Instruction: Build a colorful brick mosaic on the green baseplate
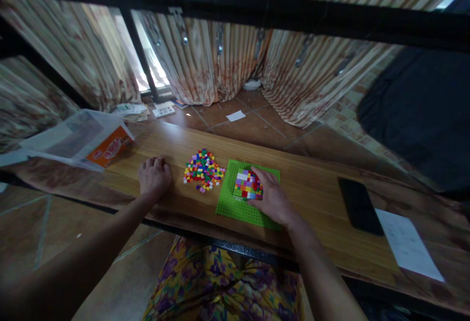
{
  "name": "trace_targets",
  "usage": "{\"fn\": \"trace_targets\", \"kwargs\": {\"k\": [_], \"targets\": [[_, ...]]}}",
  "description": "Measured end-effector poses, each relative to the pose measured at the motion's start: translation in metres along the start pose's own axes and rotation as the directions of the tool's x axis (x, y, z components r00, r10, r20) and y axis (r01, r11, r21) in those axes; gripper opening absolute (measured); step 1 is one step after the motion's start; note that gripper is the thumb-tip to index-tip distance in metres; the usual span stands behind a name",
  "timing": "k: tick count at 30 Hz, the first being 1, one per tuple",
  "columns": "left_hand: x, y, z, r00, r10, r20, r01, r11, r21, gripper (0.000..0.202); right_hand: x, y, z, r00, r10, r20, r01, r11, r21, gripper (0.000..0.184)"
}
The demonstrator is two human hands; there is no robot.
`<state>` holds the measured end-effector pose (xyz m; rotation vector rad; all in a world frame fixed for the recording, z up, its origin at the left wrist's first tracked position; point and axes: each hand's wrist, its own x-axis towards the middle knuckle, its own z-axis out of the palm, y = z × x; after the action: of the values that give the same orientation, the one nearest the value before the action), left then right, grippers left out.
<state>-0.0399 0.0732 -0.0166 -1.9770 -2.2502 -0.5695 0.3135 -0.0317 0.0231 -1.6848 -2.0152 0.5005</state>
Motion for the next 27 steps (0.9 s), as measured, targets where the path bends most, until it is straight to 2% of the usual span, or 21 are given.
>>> {"fn": "trace_targets", "kwargs": {"k": [6,8,10,13,15,18,22,27], "targets": [[0.000,0.000,0.001,1.000,-0.001,0.000,0.001,1.000,0.007,0.035,-0.009,0.023,-0.014,0.999,0.030,-0.017,-0.032,0.996,-0.082,0.088],[-0.001,0.000,0.001,1.000,0.002,0.003,-0.002,1.000,0.012,0.034,-0.012,0.020,-0.016,0.998,-0.002,-0.059,-0.007,0.989,-0.145,0.086],[-0.001,0.000,0.000,1.000,0.002,-0.001,-0.002,1.000,0.016,0.034,-0.013,0.005,-0.011,0.987,-0.050,-0.152,0.020,0.980,-0.196,0.078],[-0.002,0.001,-0.001,1.000,0.000,0.000,0.000,1.000,0.019,0.034,-0.014,-0.035,0.010,0.950,-0.082,-0.301,0.042,0.990,-0.135,0.048],[-0.002,0.002,-0.002,1.000,-0.004,0.006,0.004,1.000,0.019,0.035,-0.012,-0.063,0.031,0.960,-0.098,-0.262,0.090,0.995,-0.042,0.032],[-0.002,0.002,-0.003,1.000,-0.012,0.015,0.012,1.000,0.008,0.036,-0.004,-0.091,0.063,0.979,-0.070,-0.190,0.084,0.994,0.069,0.025],[-0.002,0.003,-0.003,1.000,-0.019,0.025,0.019,1.000,-0.009,0.036,0.017,-0.095,0.086,0.977,0.037,-0.212,-0.015,0.994,0.106,0.024],[-0.003,0.003,-0.003,1.000,-0.023,0.019,0.023,1.000,-0.017,0.036,0.051,-0.090,0.088,0.975,0.071,-0.213,-0.065,0.997,0.037,0.025]]}}
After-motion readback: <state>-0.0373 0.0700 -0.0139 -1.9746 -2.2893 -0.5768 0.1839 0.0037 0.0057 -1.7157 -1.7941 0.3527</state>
